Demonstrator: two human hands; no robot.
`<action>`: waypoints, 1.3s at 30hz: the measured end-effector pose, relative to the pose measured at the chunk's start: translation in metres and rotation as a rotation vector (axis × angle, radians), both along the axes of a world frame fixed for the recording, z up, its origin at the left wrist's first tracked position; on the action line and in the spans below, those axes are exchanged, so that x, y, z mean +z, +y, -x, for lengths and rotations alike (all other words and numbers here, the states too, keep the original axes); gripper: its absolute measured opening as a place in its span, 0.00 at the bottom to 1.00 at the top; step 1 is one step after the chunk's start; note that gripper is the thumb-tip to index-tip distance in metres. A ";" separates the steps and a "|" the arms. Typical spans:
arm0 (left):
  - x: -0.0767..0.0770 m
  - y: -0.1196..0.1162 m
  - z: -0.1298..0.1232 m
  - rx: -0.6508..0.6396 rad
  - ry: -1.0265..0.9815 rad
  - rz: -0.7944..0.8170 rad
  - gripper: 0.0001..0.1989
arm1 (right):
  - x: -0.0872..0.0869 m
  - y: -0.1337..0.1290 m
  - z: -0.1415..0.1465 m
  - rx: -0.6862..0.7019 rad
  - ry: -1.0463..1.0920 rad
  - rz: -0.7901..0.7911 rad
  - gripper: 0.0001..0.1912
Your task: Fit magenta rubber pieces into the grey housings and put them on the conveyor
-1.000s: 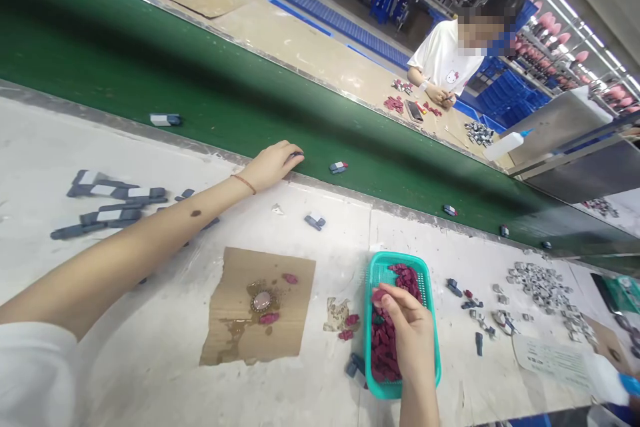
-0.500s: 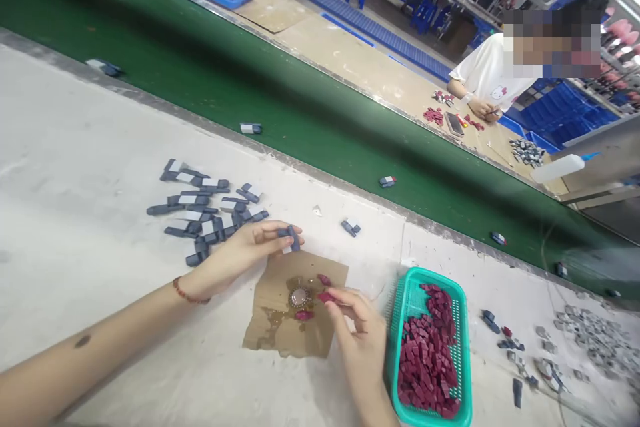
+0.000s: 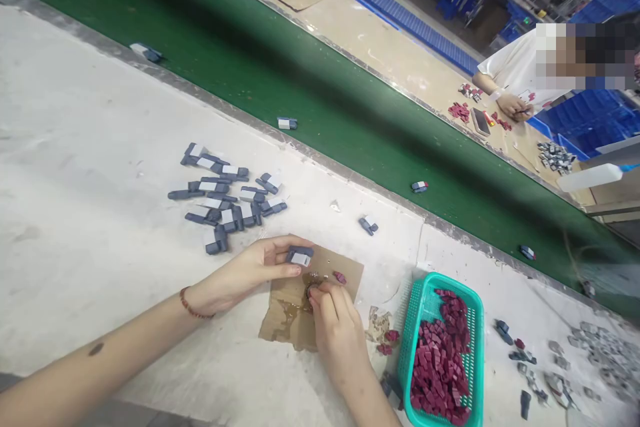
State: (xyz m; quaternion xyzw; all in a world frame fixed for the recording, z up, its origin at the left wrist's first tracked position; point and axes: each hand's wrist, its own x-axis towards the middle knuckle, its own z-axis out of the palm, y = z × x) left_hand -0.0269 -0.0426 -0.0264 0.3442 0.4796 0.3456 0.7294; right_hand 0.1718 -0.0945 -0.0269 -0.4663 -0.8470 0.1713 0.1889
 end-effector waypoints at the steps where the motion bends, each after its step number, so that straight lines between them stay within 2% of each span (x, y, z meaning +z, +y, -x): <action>1: 0.001 0.000 0.000 -0.008 0.005 -0.009 0.22 | 0.000 -0.001 0.000 -0.001 -0.019 -0.007 0.13; 7: -0.002 -0.002 -0.003 -0.078 0.102 -0.135 0.19 | 0.001 0.000 -0.001 0.033 -0.086 -0.003 0.14; 10: -0.003 -0.006 -0.007 -0.110 0.090 -0.174 0.22 | 0.001 0.000 0.000 0.006 -0.092 -0.004 0.13; 14: -0.003 -0.009 -0.011 -0.148 0.086 -0.211 0.19 | 0.002 0.001 0.002 0.016 -0.098 0.008 0.14; 23: -0.011 -0.015 -0.012 -0.144 0.343 -0.403 0.16 | -0.001 -0.001 0.009 -0.017 -0.078 -0.027 0.14; 25: -0.011 -0.015 -0.012 -0.167 0.377 -0.458 0.15 | 0.000 0.000 0.006 -0.045 0.026 0.015 0.13; 27: -0.010 -0.015 -0.012 -0.195 0.395 -0.499 0.14 | 0.003 0.003 0.001 -0.119 0.230 0.127 0.11; 30: -0.009 -0.015 -0.012 -0.239 0.399 -0.553 0.13 | 0.010 0.008 -0.006 -0.319 0.590 0.320 0.05; 33: -0.008 -0.017 -0.013 -0.292 0.382 -0.599 0.13 | 0.013 0.010 -0.005 -0.493 0.840 0.422 0.04; 36: -0.008 -0.018 -0.014 -0.328 0.360 -0.616 0.12 | 0.011 0.012 0.002 -0.550 0.960 0.482 0.05; 39: -0.008 -0.020 -0.015 -0.343 0.357 -0.615 0.12 | 0.007 0.011 0.007 -0.560 0.992 0.519 0.05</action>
